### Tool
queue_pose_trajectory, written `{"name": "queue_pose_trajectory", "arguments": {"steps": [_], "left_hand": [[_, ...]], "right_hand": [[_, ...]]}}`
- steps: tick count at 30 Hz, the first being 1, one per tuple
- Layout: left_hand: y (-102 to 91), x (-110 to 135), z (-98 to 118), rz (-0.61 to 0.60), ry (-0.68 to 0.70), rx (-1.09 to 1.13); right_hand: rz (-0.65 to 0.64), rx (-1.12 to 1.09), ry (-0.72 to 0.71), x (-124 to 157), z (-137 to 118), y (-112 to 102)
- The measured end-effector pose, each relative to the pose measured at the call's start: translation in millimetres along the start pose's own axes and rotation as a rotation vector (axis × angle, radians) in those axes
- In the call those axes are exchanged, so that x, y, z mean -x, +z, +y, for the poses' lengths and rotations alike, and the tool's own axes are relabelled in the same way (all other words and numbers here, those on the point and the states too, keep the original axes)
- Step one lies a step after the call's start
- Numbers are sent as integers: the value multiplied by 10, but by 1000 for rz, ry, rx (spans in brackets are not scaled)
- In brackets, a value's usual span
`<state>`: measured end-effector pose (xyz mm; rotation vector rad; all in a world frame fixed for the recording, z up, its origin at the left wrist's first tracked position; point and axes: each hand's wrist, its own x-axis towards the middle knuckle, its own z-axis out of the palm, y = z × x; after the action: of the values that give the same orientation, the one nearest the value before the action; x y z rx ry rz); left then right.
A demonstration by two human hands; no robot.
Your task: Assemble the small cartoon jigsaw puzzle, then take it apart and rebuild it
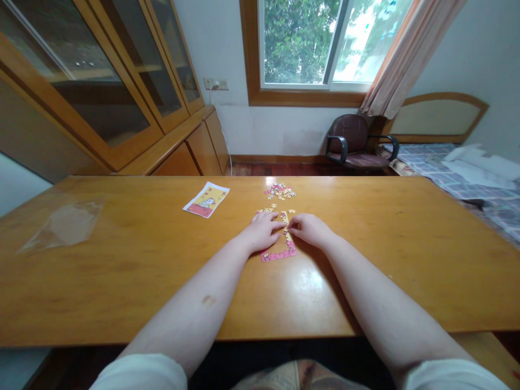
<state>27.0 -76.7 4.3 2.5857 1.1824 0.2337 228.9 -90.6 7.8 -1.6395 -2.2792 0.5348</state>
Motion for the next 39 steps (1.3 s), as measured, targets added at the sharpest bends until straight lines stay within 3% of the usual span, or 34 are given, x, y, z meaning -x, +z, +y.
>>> {"name": "queue_pose_trajectory", "arguments": {"steps": [39], "left_hand": [[-14, 0, 18, -4, 12, -1]], "right_hand": [[-105, -8, -120, 25, -30, -67]]}}
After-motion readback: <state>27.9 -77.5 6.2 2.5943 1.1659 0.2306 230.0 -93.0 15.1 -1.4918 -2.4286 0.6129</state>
